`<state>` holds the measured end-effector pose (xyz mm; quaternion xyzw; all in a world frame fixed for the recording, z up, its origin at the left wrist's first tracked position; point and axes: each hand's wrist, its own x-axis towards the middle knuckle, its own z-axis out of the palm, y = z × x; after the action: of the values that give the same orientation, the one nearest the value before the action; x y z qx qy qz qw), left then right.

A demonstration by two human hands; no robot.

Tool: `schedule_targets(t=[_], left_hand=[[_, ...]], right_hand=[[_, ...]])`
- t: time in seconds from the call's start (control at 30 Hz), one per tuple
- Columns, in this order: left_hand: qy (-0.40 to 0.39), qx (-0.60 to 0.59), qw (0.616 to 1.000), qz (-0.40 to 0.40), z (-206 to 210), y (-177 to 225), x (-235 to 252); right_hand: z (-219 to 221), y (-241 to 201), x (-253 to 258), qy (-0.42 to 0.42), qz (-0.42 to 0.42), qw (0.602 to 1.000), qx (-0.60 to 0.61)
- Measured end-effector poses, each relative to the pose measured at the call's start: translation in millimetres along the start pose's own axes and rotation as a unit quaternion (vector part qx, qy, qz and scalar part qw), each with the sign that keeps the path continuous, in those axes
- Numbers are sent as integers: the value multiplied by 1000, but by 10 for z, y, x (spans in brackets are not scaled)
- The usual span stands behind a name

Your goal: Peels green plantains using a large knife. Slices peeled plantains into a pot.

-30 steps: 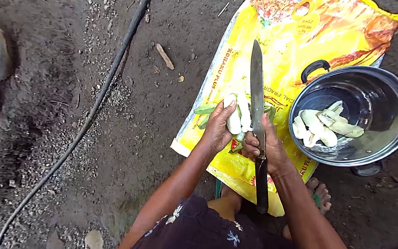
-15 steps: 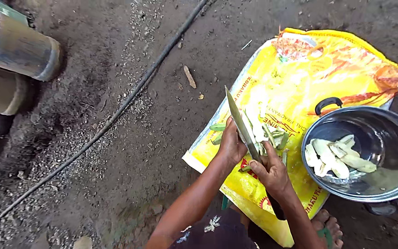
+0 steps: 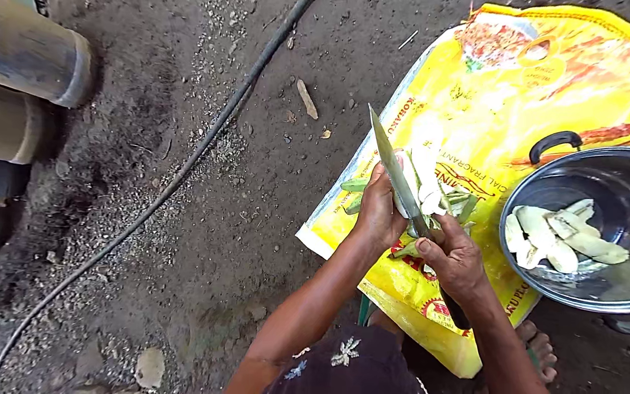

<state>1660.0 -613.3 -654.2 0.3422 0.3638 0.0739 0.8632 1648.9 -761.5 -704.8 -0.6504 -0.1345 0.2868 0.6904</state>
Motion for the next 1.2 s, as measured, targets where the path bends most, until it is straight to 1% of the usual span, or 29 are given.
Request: schedule_targets(t=[0.13,0.2,0.3,0.4,0.5,0.57,0.7,0.83,0.93,1.03,1.2], left_hand=[[-15,36,999,-7,6,-1,-13],[-36,59,998,-6,1,12,-18],[-50,61,997,-5,13,-1,-1],[-61,90,994,2,4,-9,-5],[-47,106,993,-24,6,-42,-24],[-25,91,995,-44,24,-82,-42],[-16,71,997,-33,66,-122,-66],[-42,132,990,-17,63,-120,-93],[-72,147,987,-3,20,-148,-84],[-63,152,986,22,3,-184,-76],[-57,148,986,57,-79,-231,-80]], right_hand=[[-40,43,7,5,-25,1000,-13],[-84,27,8,-5,-20,999,-27],[-118,-13,17,-19,-8,999,-30],[-71,7,2,-10,-24,999,-22],[-48,39,13,29,-41,999,-18],[-66,37,33,35,-36,999,-9],[-109,15,53,22,-27,999,-20],[-99,10,35,38,-39,998,-10],[-74,22,23,62,-27,998,16],[21,38,42,82,-11,993,88],[87,54,58,69,31,982,173]])
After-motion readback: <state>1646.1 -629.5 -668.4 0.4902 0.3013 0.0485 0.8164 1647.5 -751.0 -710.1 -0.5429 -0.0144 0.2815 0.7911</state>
